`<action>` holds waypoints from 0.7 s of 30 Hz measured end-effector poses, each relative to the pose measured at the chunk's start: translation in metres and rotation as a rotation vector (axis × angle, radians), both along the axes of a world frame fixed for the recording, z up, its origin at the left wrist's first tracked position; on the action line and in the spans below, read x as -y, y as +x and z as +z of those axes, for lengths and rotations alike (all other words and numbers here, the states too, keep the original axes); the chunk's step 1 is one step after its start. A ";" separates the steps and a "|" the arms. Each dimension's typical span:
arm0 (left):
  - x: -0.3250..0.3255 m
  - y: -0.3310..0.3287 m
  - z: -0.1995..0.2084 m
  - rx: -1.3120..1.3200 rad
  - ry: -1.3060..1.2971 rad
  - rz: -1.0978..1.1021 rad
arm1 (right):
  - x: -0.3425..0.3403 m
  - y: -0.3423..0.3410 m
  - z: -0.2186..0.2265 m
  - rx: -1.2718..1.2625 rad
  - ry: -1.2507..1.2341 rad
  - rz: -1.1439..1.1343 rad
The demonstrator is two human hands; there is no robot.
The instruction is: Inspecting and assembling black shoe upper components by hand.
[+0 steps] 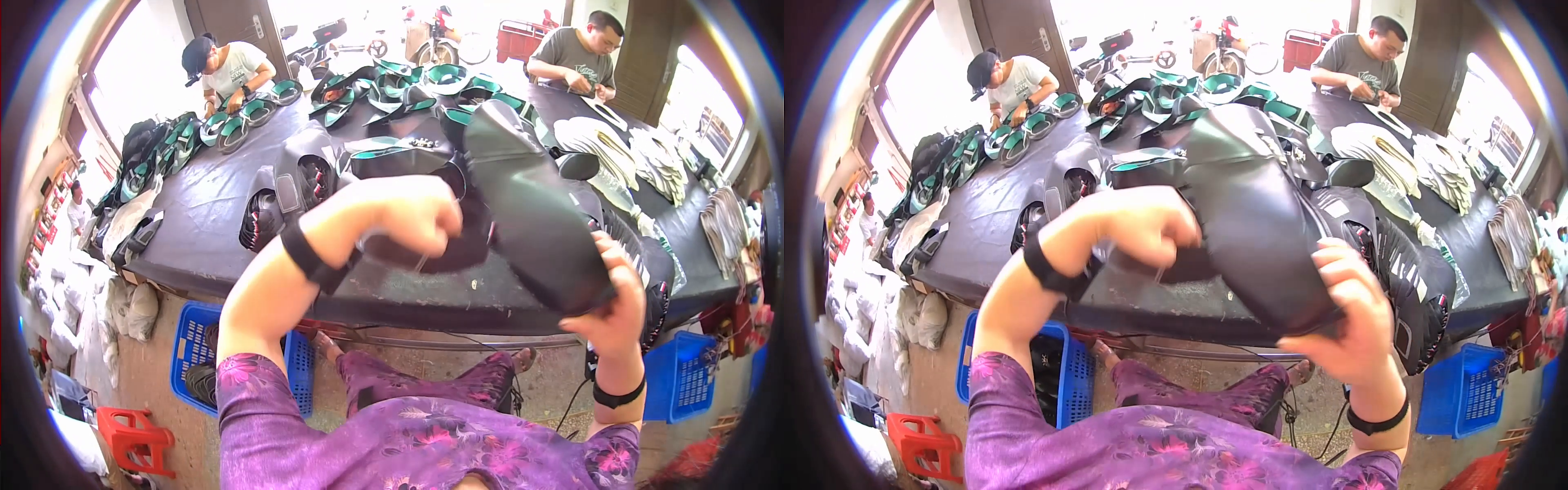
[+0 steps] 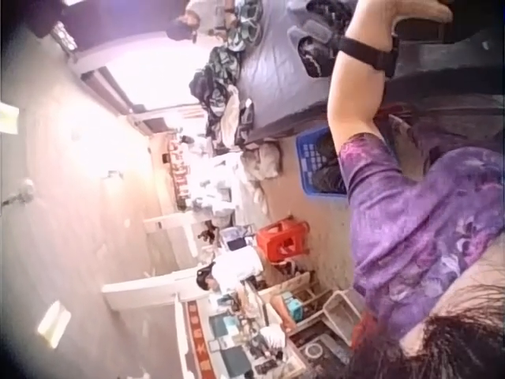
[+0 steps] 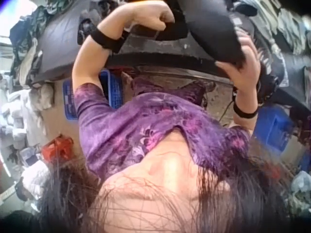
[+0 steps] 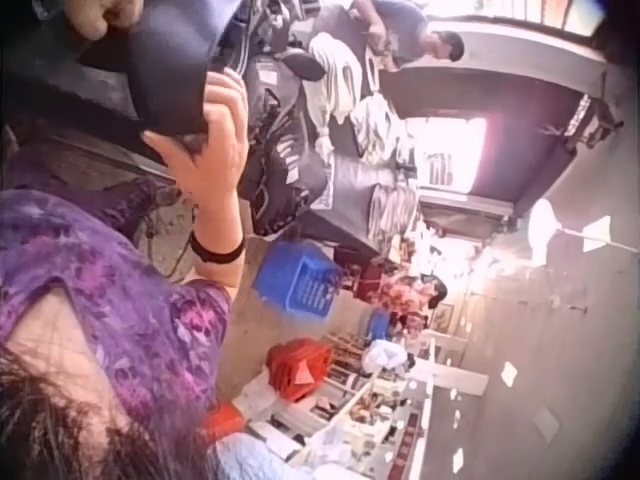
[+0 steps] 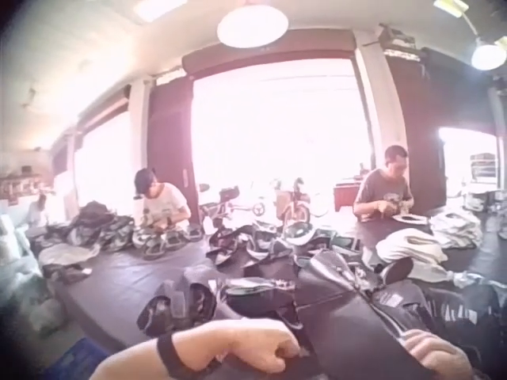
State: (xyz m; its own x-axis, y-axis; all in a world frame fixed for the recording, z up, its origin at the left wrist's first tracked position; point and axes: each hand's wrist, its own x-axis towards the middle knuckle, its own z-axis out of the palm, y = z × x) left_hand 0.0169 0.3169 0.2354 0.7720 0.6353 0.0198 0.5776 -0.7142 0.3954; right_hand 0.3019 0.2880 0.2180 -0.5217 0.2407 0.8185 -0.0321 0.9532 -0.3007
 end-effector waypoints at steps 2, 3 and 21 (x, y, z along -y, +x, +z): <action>0.024 -0.002 -0.043 -0.230 0.073 0.116 | 0.006 -0.014 -0.010 0.136 0.064 0.067; 0.034 -0.003 -0.053 -0.380 0.029 0.141 | 0.010 -0.020 -0.016 0.234 0.084 0.095; 0.108 -0.051 -0.160 1.957 -0.751 0.422 | 0.025 -0.064 -0.109 0.595 0.383 0.218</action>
